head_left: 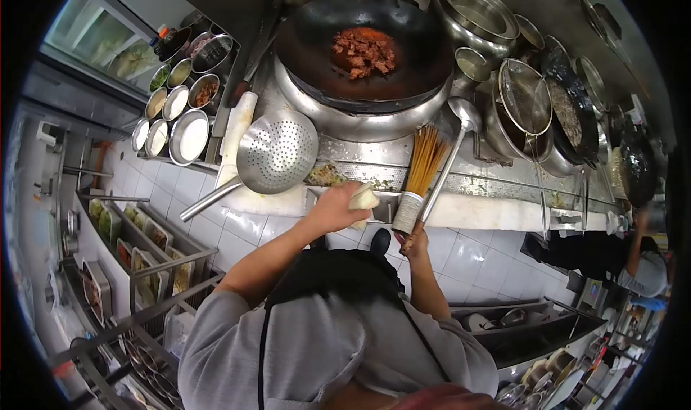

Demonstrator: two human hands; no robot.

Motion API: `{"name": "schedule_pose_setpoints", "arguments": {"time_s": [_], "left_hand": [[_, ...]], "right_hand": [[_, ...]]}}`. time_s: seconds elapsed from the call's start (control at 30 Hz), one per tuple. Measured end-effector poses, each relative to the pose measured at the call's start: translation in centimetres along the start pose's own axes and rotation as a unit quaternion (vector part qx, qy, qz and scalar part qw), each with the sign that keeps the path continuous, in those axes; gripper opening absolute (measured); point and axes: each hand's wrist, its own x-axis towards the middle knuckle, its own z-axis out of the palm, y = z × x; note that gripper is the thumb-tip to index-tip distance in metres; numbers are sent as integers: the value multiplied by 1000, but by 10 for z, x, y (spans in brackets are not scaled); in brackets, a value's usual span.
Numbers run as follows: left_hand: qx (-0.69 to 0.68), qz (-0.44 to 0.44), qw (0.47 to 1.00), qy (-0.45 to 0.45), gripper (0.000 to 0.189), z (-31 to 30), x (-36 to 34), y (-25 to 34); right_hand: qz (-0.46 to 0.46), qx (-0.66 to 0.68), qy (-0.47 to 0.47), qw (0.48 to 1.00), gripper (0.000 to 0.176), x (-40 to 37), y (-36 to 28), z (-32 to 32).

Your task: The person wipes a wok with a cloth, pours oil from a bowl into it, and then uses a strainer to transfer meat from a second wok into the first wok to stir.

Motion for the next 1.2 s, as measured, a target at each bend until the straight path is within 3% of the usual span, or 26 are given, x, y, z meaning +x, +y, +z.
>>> {"name": "schedule_pose_setpoints", "arguments": {"time_s": [0.03, 0.07, 0.1, 0.17, 0.2, 0.23, 0.27, 0.3, 0.37, 0.43, 0.47, 0.53, 0.6, 0.63, 0.73, 0.83, 0.9, 1.03, 1.13, 1.2], "left_hand": [[-138, -7, 990, -31, 59, -11, -2, -6], [-328, -50, 941, -65, 57, -16, -5, -17], [-453, -48, 888, -63, 58, -24, -13, -22], [-677, -53, 732, -59, 61, -46, -32, -29], [-700, -38, 713, -21, 64, -52, -37, -38], [-690, -54, 721, -8, 64, -62, -42, -46], [-680, -70, 730, 5, 63, -77, -48, -50], [-669, -86, 738, 19, 63, -89, -54, -56], [-559, -89, 821, 74, 49, -104, -64, -82], [-305, -75, 941, 127, 50, -138, -84, -80], [-160, -75, 976, 129, 48, -153, -95, -83], [174, -17, 962, 212, 46, -172, -121, -90], [289, -114, 931, 193, 46, -181, -148, -87], [348, -160, 907, 173, 46, -184, -161, -89], [362, -227, 898, 105, 43, -176, -179, -120], [340, -281, 892, 98, 42, -172, -179, -113], [348, -292, 882, 127, 45, -170, -179, -107], [352, -304, 870, 162, 41, -168, -174, -109], [400, -111, 858, 302, 41, -166, -176, -111], [243, -95, 898, 354, 39, -168, -168, -100]], "right_hand": [[33, -9, 16, 999, 46, -34, -9, 17], [67, -15, 34, 997, 46, -71, -19, 38], [47, -11, 8, 999, 47, -94, -26, 52], [10, -1, -40, 999, 53, -135, -35, 67], [-12, -88, 18, 996, 50, -144, -43, 74], [-34, -175, 75, 981, 47, -148, -53, 85], [-84, -365, 181, 909, 33, -160, -61, 115], [-145, -474, 213, 842, 23, -156, -67, 121], [-167, -358, 142, 908, 18, -166, -83, 130], [-189, -377, 132, 897, 16, -181, -80, 127], [-200, -384, 123, 893, 15, -188, -73, 125], [-258, -359, 65, 894, 10, -191, -46, 104], [-251, -360, 19, 898, 12, -195, -53, 121], [-263, -403, 13, 877, 16, -197, -68, 141], [-256, -498, -28, 828, 34, -203, -111, 218], [-213, -561, -37, 799, 51, -223, -150, 265], [-141, -622, -19, 770, 53, -243, -172, 293], [-144, -698, -40, 700, 56, -221, -178, 318], [-246, -732, -62, 632, 58, -161, -176, 326], [-257, -682, -56, 682, 60, -143, -168, 330]]}}
